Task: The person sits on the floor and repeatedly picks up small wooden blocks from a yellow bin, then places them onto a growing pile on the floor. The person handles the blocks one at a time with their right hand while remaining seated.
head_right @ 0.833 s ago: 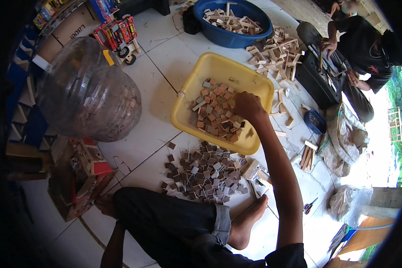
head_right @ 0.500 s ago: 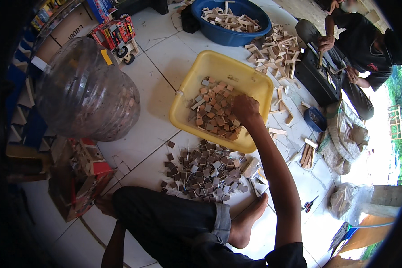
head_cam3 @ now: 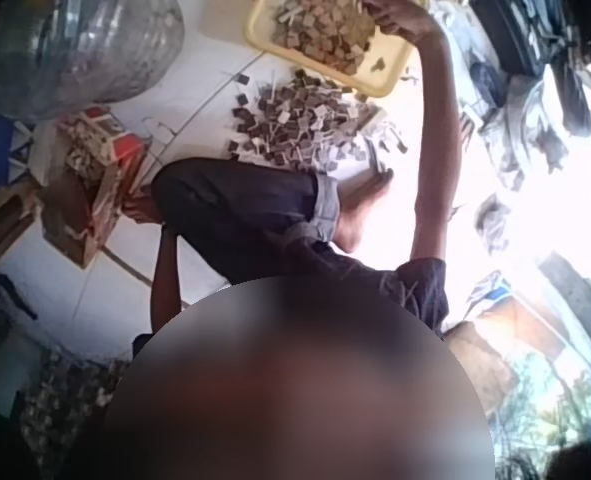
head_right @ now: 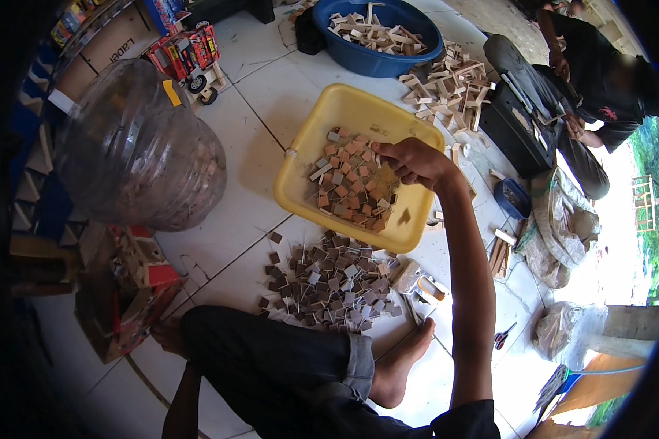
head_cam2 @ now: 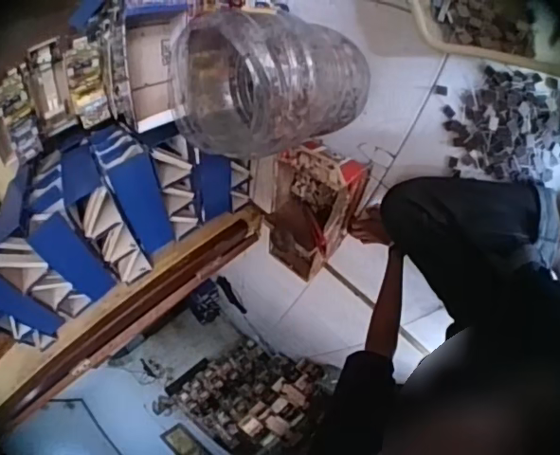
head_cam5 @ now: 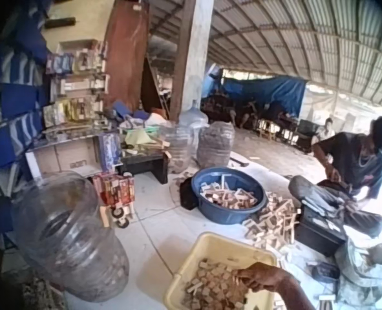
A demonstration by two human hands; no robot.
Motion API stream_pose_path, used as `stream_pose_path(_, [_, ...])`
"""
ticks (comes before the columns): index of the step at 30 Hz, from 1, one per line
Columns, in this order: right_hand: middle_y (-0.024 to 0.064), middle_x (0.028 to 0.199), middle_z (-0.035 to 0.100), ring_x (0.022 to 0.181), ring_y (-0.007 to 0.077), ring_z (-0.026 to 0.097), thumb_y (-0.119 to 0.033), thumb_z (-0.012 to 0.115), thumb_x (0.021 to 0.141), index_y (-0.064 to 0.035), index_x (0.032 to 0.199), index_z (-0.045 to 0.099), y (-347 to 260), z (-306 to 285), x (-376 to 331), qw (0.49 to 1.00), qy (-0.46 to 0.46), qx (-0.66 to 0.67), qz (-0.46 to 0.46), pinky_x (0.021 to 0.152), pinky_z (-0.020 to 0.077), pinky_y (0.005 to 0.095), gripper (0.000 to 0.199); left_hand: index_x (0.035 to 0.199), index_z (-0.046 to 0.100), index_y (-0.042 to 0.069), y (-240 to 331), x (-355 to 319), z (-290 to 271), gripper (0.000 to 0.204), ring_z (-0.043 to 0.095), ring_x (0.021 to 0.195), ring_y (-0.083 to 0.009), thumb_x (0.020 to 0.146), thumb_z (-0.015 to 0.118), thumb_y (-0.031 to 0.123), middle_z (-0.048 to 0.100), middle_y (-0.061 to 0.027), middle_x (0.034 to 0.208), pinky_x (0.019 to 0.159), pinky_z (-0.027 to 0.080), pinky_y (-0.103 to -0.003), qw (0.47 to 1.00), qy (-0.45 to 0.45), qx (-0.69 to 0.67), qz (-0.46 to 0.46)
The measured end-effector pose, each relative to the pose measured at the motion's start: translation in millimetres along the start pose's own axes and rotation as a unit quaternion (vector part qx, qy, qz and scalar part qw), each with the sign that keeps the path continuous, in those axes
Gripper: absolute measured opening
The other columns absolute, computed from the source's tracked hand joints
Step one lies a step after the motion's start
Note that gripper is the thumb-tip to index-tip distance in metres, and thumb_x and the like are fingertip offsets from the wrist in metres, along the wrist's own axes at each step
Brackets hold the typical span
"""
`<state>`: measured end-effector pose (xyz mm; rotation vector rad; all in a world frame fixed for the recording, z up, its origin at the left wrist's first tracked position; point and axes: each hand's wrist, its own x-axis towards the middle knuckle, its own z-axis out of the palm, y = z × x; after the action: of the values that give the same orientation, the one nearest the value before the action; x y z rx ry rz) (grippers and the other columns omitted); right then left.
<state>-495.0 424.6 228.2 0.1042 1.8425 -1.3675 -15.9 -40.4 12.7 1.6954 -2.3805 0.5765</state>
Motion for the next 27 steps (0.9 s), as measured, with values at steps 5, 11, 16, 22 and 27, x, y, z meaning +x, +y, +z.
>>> stream_pose_path(5, [-0.0081, 0.056, 0.041, 0.046, 0.0049, 0.034, -0.036, 0.071, 0.095, -0.0073, 0.071, 0.064, 5.4, 21.8, -14.7, 0.962, -0.019, -0.269, 0.036, 0.041, 0.0275, 0.0252, 0.038, 0.144, 0.038, 0.001, -2.6, -1.5, 0.5, 0.058, 0.046, 0.138, -0.0348, 0.103, 0.048, 0.042, 0.045, -0.0208, 0.146, 0.101, 0.047, -0.050, 0.999, 0.026, -0.021, 0.017])
stream_pose_path(11, [-0.0058, 0.056, 0.049, 0.048, 0.0067, 0.041, -0.047, 0.073, 0.092, -0.0077, 0.075, 0.075, 0.2, 18.6, -28.6, 0.897, -0.082, -0.428, 0.079, 0.044, 0.0355, 0.0277, 0.043, 0.142, 0.040, 0.004, 0.8, 1.5, -3.2, 0.054, 0.048, 0.135, -0.0351, 0.101, 0.049, 0.039, 0.048, -0.0194, 0.141, 0.098, 0.048, -0.051, 1.000, 0.002, -0.010, -0.005])
stream_pose_path(16, [-0.0059, 0.058, 0.055, 0.048, 0.0058, 0.044, -0.043, 0.073, 0.092, -0.0085, 0.084, 0.080, -16.9, 15.2, -43.0, 0.891, -0.090, -0.442, 0.055, 0.045, 0.0369, 0.0264, 0.035, 0.141, 0.041, 0.003, 1.5, 2.0, -3.7, 0.054, 0.049, 0.134, -0.0354, 0.101, 0.049, 0.038, 0.049, -0.0198, 0.139, 0.098, 0.048, -0.052, 1.000, 0.026, -0.015, 0.007])
stream_pose_path(22, [0.0091, 0.105, 0.074, 0.086, 0.0147, 0.071, -0.038, 0.075, 0.091, -0.0004, 0.134, 0.060, -26.8, 30.9, -95.1, 0.919, -0.273, -0.279, -0.055, 0.068, 0.0588, 0.0284, 0.059, 0.140, 0.041, 0.003, 0.0, 1.6, -1.3, 0.055, 0.048, 0.134, -0.0349, 0.101, 0.049, 0.040, 0.049, -0.0200, 0.138, 0.099, 0.048, -0.051, 1.000, 0.021, -0.006, 0.003])
stream_pose_path(27, [0.0141, 0.120, 0.069, 0.103, 0.0216, 0.069, -0.035, 0.075, 0.093, -0.0079, 0.139, 0.058, -2.1, 19.1, -79.1, 0.974, -0.070, -0.205, -0.067, 0.081, 0.0613, 0.0369, 0.055, 0.142, 0.041, 0.004, 3.4, 1.4, -2.2, 0.055, 0.048, 0.136, -0.0327, 0.102, 0.048, 0.041, 0.049, -0.0186, 0.140, 0.100, 0.048, -0.048, 0.999, 0.011, 0.030, -0.006])
